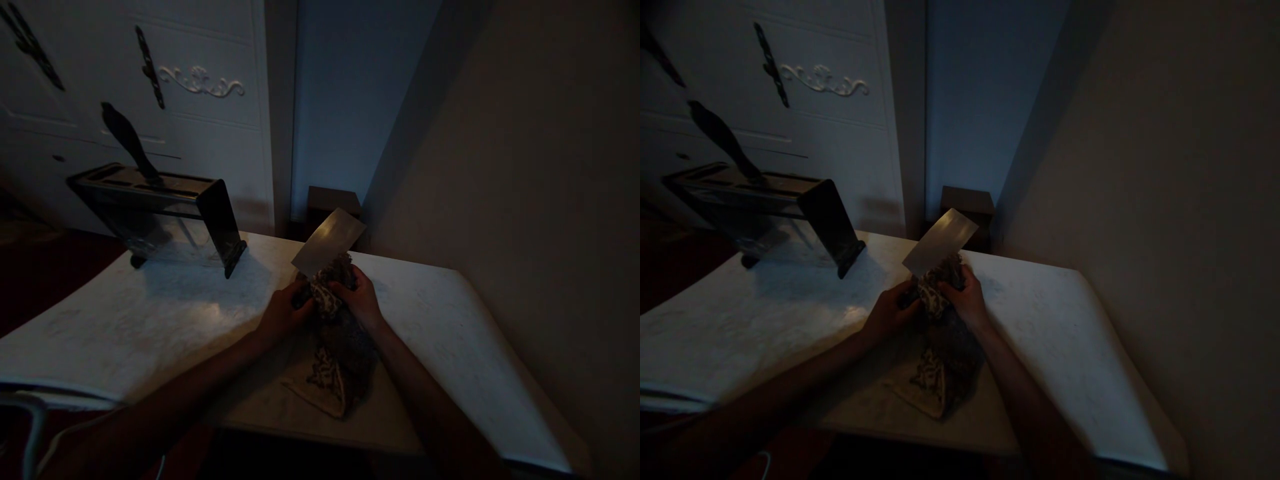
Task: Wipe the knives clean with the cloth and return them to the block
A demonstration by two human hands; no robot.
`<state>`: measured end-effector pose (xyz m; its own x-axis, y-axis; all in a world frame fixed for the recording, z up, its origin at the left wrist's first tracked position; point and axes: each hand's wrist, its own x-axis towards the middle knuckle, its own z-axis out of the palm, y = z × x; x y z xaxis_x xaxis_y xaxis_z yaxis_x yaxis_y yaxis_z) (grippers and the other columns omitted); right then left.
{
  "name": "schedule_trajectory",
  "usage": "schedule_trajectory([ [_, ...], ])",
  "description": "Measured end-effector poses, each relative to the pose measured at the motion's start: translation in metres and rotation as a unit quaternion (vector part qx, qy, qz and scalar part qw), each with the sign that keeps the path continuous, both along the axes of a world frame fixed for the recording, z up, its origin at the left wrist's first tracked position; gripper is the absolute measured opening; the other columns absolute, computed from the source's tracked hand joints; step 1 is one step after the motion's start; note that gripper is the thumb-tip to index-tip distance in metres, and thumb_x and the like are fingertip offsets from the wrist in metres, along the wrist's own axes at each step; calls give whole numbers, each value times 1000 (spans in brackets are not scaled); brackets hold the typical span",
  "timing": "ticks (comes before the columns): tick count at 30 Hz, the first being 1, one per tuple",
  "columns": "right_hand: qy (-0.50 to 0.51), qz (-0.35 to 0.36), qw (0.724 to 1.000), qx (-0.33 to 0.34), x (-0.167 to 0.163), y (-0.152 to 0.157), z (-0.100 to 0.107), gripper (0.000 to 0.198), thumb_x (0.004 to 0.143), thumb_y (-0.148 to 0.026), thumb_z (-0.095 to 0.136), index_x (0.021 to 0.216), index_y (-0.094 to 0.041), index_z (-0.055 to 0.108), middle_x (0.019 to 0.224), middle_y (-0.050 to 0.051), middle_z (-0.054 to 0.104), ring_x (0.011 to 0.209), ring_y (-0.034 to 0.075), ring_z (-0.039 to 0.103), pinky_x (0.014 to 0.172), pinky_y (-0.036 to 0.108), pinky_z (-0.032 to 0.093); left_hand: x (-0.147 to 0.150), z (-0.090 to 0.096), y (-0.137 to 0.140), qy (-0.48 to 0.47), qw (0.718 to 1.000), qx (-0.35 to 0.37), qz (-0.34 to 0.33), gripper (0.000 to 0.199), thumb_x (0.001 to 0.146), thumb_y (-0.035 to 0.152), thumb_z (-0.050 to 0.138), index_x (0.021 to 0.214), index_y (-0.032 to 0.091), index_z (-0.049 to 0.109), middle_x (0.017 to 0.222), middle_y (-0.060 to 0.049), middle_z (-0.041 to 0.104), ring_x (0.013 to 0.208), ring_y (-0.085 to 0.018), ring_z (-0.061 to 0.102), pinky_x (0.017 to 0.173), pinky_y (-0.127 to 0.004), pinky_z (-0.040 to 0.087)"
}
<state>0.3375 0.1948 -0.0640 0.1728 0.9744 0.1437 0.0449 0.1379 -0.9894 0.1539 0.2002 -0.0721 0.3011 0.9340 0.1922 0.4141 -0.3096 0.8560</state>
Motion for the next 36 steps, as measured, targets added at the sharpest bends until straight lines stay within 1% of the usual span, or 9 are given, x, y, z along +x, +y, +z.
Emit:
schedule_trajectory([
  [3, 6, -20, 1000, -2, -1, -1, 1, 42, 65, -37, 80, 101, -19, 66, 96, 3, 72, 86, 21, 65, 77, 33, 53, -2, -1, 2, -14, 1000, -14, -15, 52, 78, 44, 59, 118, 10, 67, 106, -10, 73, 92, -25, 68, 82, -32, 53],
  [6, 51, -46, 998, -6, -3, -1, 2, 42, 63, -37, 81, 97, -19, 66, 94, 3, 72, 82, 21, 66, 76, 33, 54, -3, -2, 4, -20, 999, -22, -21, 52, 78, 44, 61, 118, 11, 68, 109, -9, 72, 95, -26, 68, 84, -32, 53],
  [12, 152, -114, 982, -10, 7, 6, 2, 46, 58, -35, 84, 98, -19, 66, 93, 2, 73, 79, 20, 66, 73, 34, 55, -4, -1, 6, 5, 998, -17, -67, 47, 81, 43, 61, 116, 13, 70, 100, -7, 74, 84, -24, 68, 73, -28, 52],
  [19, 150, -206, 967, 26, 25, 13, 1, 43, 59, -37, 83, 93, -17, 67, 88, 1, 71, 76, 18, 63, 75, 33, 52, -6, 2, 5, 35, 996, -17, -86, 45, 82, 43, 61, 117, 16, 70, 97, -5, 74, 74, -19, 67, 67, -26, 49],
  [23, 142, -245, 958, 49, 39, 16, 0, 38, 63, -39, 79, 92, -16, 67, 88, 1, 70, 78, 16, 61, 76, 30, 50, -6, 3, 3, 39, 995, -17, -96, 41, 83, 42, 59, 116, 19, 70, 99, -4, 74, 76, -19, 67, 67, -26, 48],
  [27, 122, -300, 943, 76, 61, 20, 3, 37, 66, -40, 75, 95, -18, 67, 93, 1, 70, 83, 17, 62, 78, 31, 50, -6, 6, 2, 53, 991, -22, -119, 41, 83, 39, 57, 117, 19, 69, 96, -4, 74, 75, -19, 65, 67, -26, 47],
  [29, 113, -319, 936, 95, 71, 21, 6, 38, 67, -40, 73, 98, -19, 68, 97, 2, 70, 87, 18, 62, 80, 31, 50, -6, 9, 3, 74, 988, -17, -133, 38, 83, 38, 56, 111, 18, 71, 88, -4, 73, 70, -17, 63, 63, -24, 44],
  [32, 117, -304, 939, 110, 78, 21, 12, 40, 66, -40, 73, 99, -19, 69, 98, 2, 70, 88, 18, 62, 83, 31, 49, -8, 14, 4, 105, 980, -6, -169, 31, 83, 37, 55, 98, 17, 73, 71, -1, 67, 60, -13, 56, 55, -22, 37],
  [36, 169, -206, 960, 81, 81, 18, 16, 41, 60, -32, 77, 98, -20, 70, 87, -2, 70, 78, 17, 63, 78, 31, 49, -11, 18, 5, 102, 974, -3, -200, 32, 84, 38, 54, 100, 16, 72, 67, -1, 64, 56, -12, 53, 53, -22, 34],
])
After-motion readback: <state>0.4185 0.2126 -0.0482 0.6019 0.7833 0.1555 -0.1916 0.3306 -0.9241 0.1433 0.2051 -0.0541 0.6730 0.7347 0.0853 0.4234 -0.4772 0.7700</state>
